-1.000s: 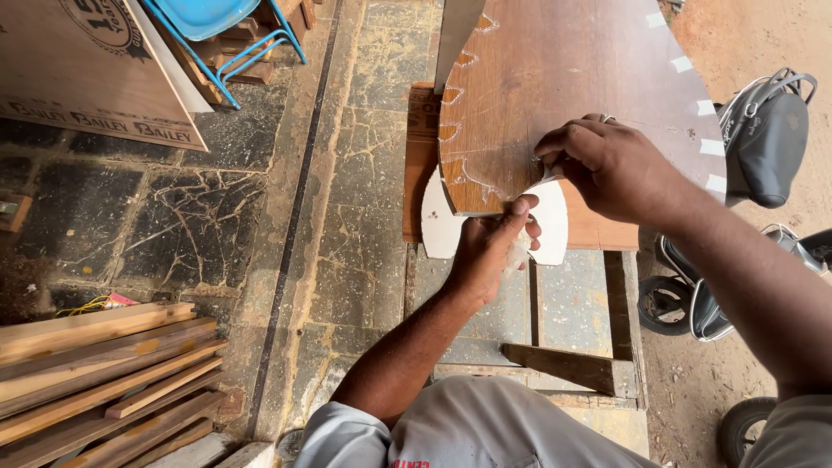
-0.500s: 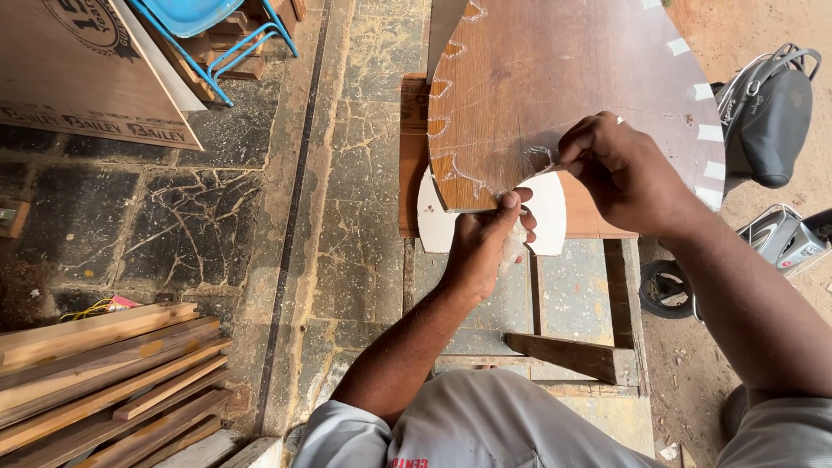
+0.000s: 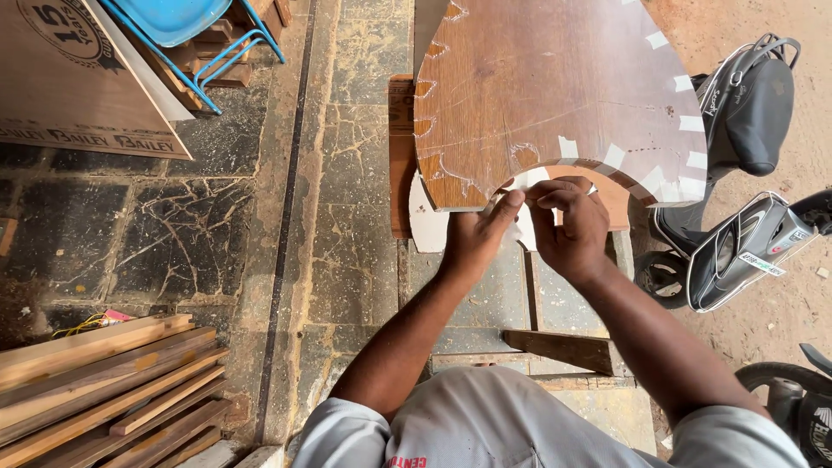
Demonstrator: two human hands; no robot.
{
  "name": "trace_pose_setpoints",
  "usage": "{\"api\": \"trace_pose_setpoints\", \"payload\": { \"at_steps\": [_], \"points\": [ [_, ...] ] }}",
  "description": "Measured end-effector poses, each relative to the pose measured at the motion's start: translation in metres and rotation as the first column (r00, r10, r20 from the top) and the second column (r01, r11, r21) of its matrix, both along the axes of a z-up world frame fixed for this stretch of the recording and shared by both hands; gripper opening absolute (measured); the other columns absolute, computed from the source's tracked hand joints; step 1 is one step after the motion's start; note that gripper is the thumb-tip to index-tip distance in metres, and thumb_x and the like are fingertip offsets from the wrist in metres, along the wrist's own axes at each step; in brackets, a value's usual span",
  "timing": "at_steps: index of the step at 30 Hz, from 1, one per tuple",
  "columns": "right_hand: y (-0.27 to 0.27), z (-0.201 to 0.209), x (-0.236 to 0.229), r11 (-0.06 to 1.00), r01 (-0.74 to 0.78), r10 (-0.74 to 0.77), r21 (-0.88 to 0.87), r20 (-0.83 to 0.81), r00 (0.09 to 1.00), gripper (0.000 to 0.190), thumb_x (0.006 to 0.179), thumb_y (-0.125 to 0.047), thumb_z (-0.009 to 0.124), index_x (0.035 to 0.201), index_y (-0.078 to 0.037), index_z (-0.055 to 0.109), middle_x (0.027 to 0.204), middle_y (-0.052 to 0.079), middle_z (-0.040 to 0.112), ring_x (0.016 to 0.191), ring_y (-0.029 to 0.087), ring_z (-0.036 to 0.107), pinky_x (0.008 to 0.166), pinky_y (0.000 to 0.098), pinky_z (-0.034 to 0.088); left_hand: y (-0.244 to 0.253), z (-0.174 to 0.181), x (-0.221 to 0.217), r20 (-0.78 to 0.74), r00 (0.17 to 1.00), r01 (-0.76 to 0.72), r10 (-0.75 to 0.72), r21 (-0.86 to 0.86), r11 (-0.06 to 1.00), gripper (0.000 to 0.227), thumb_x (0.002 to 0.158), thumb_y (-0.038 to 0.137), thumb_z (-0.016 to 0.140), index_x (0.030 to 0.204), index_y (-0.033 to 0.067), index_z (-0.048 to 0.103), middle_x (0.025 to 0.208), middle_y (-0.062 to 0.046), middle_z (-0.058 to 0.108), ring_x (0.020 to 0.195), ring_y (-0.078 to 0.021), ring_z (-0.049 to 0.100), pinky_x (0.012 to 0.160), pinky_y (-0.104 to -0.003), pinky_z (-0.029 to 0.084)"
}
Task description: The recorder applies laminate pieces and protective strips to the edges and surfaces of a custom-cut wood component.
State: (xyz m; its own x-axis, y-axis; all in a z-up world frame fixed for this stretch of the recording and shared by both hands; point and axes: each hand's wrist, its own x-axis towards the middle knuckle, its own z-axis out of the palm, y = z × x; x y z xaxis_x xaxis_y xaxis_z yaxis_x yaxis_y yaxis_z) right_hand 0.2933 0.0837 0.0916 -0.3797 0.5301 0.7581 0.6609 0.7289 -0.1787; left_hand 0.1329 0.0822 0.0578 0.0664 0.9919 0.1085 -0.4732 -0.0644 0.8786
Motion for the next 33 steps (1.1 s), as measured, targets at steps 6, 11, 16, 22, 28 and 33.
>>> {"api": "trace_pose_setpoints", "payload": {
  "at_steps": [6,11,16,22,28,33],
  "points": [
    [-0.014,0.008,-0.002,0.994,-0.002,-0.024,-0.112,-0.230,0.973,0.027,0.092,0.011,0.074,0.104,-0.005,0.055,0.107,0.011,0.073,0.096,0.024,0.074,0.077,0.0341,0.057,0.029,-0.022,0.010,-0.237,0.960,0.097,-0.147,-0.214,0.972,0.053,0.100,0.050,0.062,0.130,0.0058,0.062,0.120,-0.001,0.064,0.108,-0.0123,0.067,0.081,-0.030,0.064],
    [-0.011,0.079,0.013,0.981,0.076,-0.103,-0.180,-0.144,0.984,0.023,0.100,0.013,0.069,0.115,-0.001,0.060,0.113,0.014,0.072,0.103,0.022,0.075,0.086,0.0314,0.061,0.057,-0.082,0.005,-0.526,0.844,-0.052,0.103,0.111,0.992,0.044,0.103,0.039,0.063,0.125,0.0014,0.067,0.123,-0.018,0.069,0.112,-0.0256,0.067,0.092,-0.040,0.054],
    [0.030,0.113,0.020,0.950,0.114,-0.090,-0.291,0.096,0.991,0.021,0.100,0.009,0.067,0.116,-0.003,0.060,0.109,0.014,0.070,0.099,0.026,0.073,0.081,0.0353,0.061,0.070,-0.116,0.005,-0.663,0.746,-0.095,0.063,-0.013,0.995,0.037,0.103,0.033,0.058,0.119,0.0000,0.066,0.109,-0.015,0.071,0.099,-0.0252,0.070,0.087,-0.041,0.055],
    [0.047,0.110,0.016,0.943,0.090,0.005,-0.320,0.284,0.959,0.024,0.092,0.010,0.063,0.112,-0.004,0.059,0.102,0.011,0.069,0.098,0.031,0.068,0.083,0.0421,0.057,0.030,-0.090,0.001,-0.410,0.912,-0.069,0.010,-0.129,0.989,0.035,0.096,0.026,0.065,0.114,-0.0039,0.067,0.107,-0.016,0.072,0.098,-0.0242,0.068,0.085,-0.040,0.055],
    [0.046,0.105,0.024,0.946,0.118,-0.016,-0.301,0.322,0.946,0.028,0.088,0.016,0.059,0.106,-0.006,0.059,0.103,0.009,0.068,0.097,0.030,0.065,0.084,0.0415,0.056,0.018,-0.055,-0.004,-0.151,0.985,0.054,-0.080,-0.165,0.985,0.033,0.089,0.019,0.058,0.116,0.0021,0.065,0.110,-0.008,0.070,0.094,-0.0166,0.066,0.078,-0.035,0.057],
    [0.043,0.111,0.026,0.920,0.083,0.015,-0.383,0.244,0.970,0.029,0.088,0.017,0.059,0.106,-0.005,0.059,0.101,0.009,0.067,0.098,0.028,0.065,0.084,0.0401,0.056,0.013,-0.068,0.000,-0.139,0.981,0.111,-0.134,-0.162,0.981,0.026,0.092,0.020,0.057,0.103,-0.0008,0.069,0.095,-0.011,0.072,0.086,-0.0189,0.070,0.078,-0.034,0.057]
  ]
}}
